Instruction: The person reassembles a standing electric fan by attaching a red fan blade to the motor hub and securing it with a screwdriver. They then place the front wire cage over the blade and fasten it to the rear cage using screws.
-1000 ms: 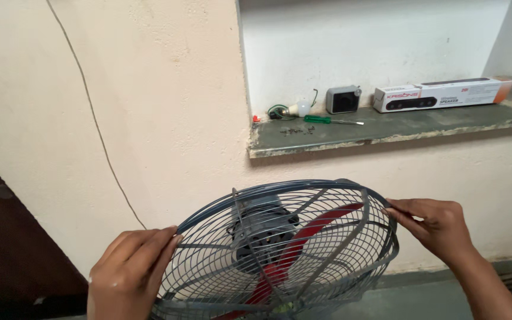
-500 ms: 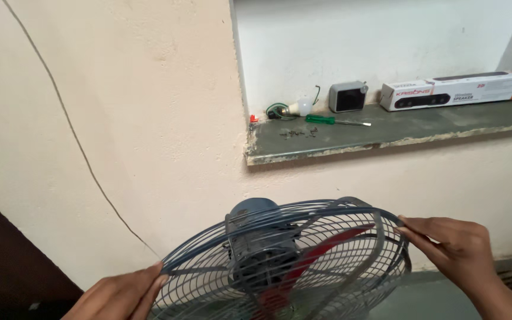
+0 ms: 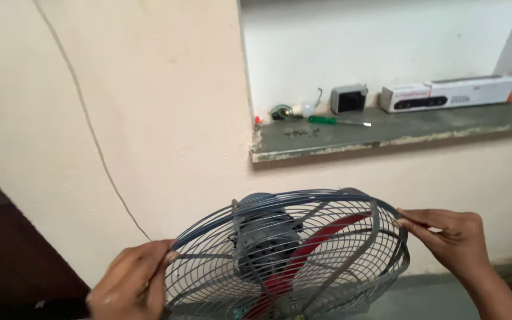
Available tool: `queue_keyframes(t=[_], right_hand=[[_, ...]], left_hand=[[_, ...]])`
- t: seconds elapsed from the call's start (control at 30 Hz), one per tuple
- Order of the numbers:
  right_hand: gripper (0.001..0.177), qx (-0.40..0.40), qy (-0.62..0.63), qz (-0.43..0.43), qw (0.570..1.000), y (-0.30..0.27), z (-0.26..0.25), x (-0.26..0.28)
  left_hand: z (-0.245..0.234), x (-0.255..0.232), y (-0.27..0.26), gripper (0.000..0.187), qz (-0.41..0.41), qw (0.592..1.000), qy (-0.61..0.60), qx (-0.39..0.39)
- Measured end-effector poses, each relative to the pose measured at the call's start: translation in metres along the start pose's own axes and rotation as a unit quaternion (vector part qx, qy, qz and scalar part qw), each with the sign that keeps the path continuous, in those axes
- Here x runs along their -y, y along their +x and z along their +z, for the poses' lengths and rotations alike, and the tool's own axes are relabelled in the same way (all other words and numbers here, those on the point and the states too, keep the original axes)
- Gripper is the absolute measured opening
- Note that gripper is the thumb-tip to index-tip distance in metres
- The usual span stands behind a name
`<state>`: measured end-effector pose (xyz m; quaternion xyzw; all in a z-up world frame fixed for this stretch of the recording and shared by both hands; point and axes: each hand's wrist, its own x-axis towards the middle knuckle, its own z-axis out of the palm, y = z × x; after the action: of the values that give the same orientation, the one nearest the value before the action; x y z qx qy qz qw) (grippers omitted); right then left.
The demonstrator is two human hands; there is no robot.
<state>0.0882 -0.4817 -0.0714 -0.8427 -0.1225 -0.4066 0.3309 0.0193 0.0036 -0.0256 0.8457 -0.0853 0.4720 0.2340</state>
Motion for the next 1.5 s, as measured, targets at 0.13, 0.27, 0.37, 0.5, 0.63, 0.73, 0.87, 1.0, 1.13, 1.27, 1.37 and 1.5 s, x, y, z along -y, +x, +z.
queue_keyframes(t=[0.13, 0.27, 0.37, 0.5, 0.63, 0.73, 0.87, 1.0, 1.13, 1.27, 1.37, 1.5], right_hand=[[0.023, 0.006, -0.016, 0.015, 1.000, 0.003, 0.004, -0.003], [0.023, 0.011, 0.013, 0.066, 0.998, 0.001, 0.007, -0.001], [0.022, 0.024, 0.061, 0.074, 0.995, 0.002, 0.006, 0.008], [0.019, 0.023, 0.056, 0.079, 0.995, 0.010, -0.006, 0.033], [0.021, -0.006, 0.057, 0.022, 0.998, 0.026, -0.018, 0.069], [0.021, 0.014, 0.084, -0.086, 0.993, 0.046, -0.011, 0.098], [0.025, 0.072, 0.127, -0.163, 0.976, 0.061, 0.005, 0.130], [0.026, 0.033, 0.090, -0.211, 0.973, 0.060, 0.013, 0.147], [0.025, -0.019, -0.006, -0.311, 0.950, 0.059, 0.007, 0.147], [0.027, -0.020, -0.052, -0.339, 0.939, 0.059, -0.001, 0.141], [0.020, -0.016, -0.037, -0.316, 0.948, 0.060, -0.003, 0.139], [0.015, -0.013, -0.089, -0.332, 0.939, 0.060, -0.008, 0.140]], left_hand=[[0.014, -0.023, 0.001, 0.033, -0.013, 0.991, -0.098, -0.096], [0.023, -0.030, -0.002, 0.041, -0.082, 0.987, -0.081, -0.113], [0.028, -0.032, -0.002, 0.043, -0.086, 0.985, -0.078, -0.129], [0.032, -0.032, -0.001, 0.042, -0.074, 0.984, -0.080, -0.139], [0.032, -0.032, 0.000, 0.040, -0.066, 0.984, -0.080, -0.143], [0.031, -0.032, -0.001, 0.040, -0.070, 0.985, -0.081, -0.138], [0.031, -0.034, 0.000, 0.039, -0.054, 0.985, -0.074, -0.148], [0.032, -0.035, 0.001, 0.036, -0.039, 0.982, -0.082, -0.168], [0.032, -0.035, 0.002, 0.031, -0.058, 0.981, -0.094, -0.158], [0.031, -0.036, 0.003, 0.030, -0.060, 0.982, -0.095, -0.152], [0.031, -0.036, 0.003, 0.029, -0.060, 0.982, -0.089, -0.154], [0.032, -0.037, 0.003, 0.028, -0.062, 0.981, -0.092, -0.158]])
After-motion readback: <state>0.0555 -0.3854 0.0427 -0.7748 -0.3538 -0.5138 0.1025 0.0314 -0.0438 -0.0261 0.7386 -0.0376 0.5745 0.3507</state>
